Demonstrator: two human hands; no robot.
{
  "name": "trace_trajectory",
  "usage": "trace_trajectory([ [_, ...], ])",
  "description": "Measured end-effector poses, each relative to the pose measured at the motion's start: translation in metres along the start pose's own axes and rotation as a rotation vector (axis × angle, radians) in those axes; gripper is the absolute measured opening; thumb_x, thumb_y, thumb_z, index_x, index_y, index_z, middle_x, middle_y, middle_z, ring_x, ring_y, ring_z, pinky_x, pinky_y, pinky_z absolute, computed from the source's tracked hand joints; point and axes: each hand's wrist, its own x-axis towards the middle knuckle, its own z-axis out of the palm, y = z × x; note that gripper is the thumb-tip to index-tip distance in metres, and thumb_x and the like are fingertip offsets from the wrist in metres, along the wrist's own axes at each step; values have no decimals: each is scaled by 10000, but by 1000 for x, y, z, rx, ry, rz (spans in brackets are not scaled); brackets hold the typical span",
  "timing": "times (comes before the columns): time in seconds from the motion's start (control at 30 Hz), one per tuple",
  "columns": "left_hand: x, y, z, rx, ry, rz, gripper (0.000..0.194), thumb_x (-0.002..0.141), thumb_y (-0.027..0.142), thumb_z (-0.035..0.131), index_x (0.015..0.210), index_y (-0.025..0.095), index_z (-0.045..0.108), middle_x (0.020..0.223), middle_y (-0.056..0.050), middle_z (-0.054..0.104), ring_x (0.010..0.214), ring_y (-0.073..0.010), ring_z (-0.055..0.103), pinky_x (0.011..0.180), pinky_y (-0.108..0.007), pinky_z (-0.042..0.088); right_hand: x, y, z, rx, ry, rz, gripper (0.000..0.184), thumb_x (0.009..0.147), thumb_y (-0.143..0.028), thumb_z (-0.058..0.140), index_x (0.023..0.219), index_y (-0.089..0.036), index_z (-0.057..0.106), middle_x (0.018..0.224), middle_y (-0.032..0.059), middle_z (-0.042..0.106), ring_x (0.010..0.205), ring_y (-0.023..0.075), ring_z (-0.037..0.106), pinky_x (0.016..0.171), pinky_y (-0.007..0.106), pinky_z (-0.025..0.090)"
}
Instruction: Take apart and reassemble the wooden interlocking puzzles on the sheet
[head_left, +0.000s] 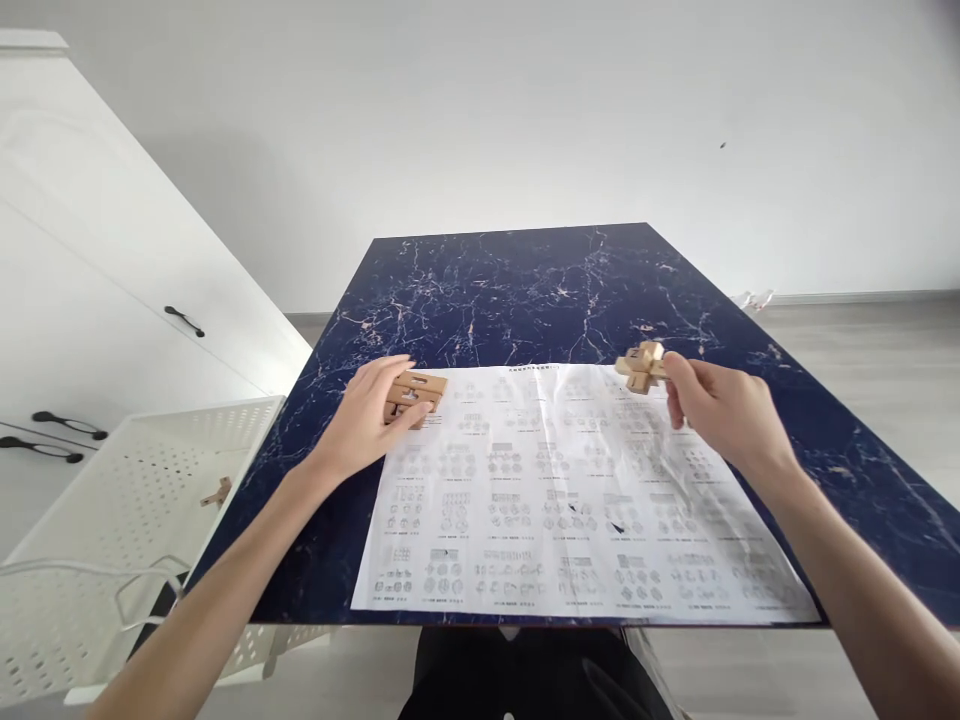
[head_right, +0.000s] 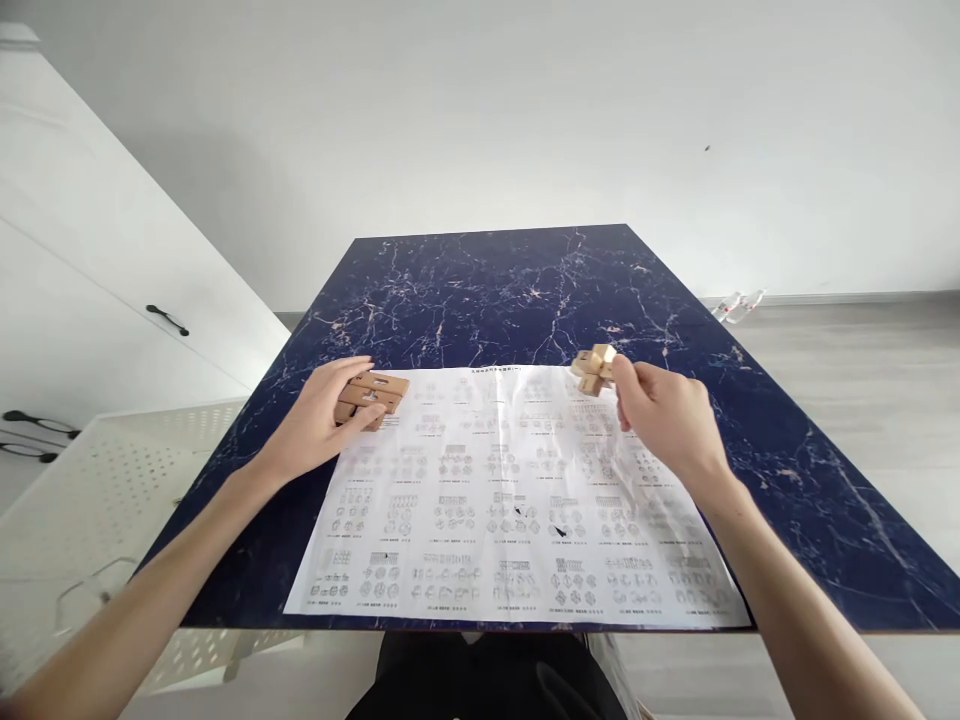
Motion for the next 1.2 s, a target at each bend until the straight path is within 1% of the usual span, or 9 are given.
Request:
trace_trajectory([
  [0.13,-15,-29,-7,46,-126,-117,734,1080,653,426,1649,191,387,1756,-171,364,1658,-387,258,1334,-632,240,-3,21,-4,-63,21,68,632,1074,-522,442,504,-262,531,520,62,643,545,249,598,636,369,405],
  [0.27,-17,-31,-2,48,-210,-164,798,1105,669,297,1721,162,273,1805,-156,263,1687,-368,188,1360,-614,184,-30,22,-4,-86,66,76,638,1061,-647,441,555,-264,507,534,57,643,506,232,559,586,355,368],
  [0.4,-15,-23,3,93,-291,-168,792,1122,652,232,1751,172,199,1825,-131,186,1700,-354,117,1371,-625,127,-78,8,2,93,-88,-73,572,1049,-664,470,643,-262,487,498,-6,562,438,175,492,539,317,369],
  [0.5,-14,-14,7,130,-330,-158,821,1126,649,201,1759,131,133,1835,-138,98,1705,-348,10,1374,-630,40,-105,0,12,165,-207,-172,500,1056,-632,508,721,-260,510,542,-24,561,479,165,484,531,296,380],
  [0.67,-14,15,19,168,-361,-68,825,1134,634,167,1759,100,97,1832,-155,93,1702,-346,-41,1367,-640,-14,-117,2,26,237,-222,-185,443,1072,-580,513,768,-257,529,588,-15,579,523,175,503,527,299,355],
  [0.83,-15,68,34,113,-406,-30,848,1126,670,238,1767,146,58,1833,-140,27,1696,-353,-53,1378,-630,37,-114,6,27,247,-225,-185,419,1070,-554,527,777,-254,536,590,-20,578,539,175,510,553,300,362],
  [1.0,-23,117,52,70,-376,25,884,1114,690,283,1762,118,99,1824,-181,76,1694,-371,-23,1377,-650,71,-115,6,27,266,-223,-175,430,1071,-572,528,790,-248,555,611,-14,608,549,175,517,572,302,376],
  [1.1,-29,128,57,42,-351,10,880,1108,692,317,1765,146,108,1827,-169,89,1691,-379,-29,1375,-662,98,-115,6,25,277,-234,-164,421,1074,-572,526,814,-245,574,625,-10,627,558,180,530,584,308,380],
  [1.2,-33,127,54,7,-360,-19,871,1107,687,343,1770,182,94,1833,-140,80,1691,-375,-35,1375,-654,148,-115,6,24,269,-241,-164,411,1077,-561,522,821,-244,578,635,-9,636,571,184,548,602,311,388],
])
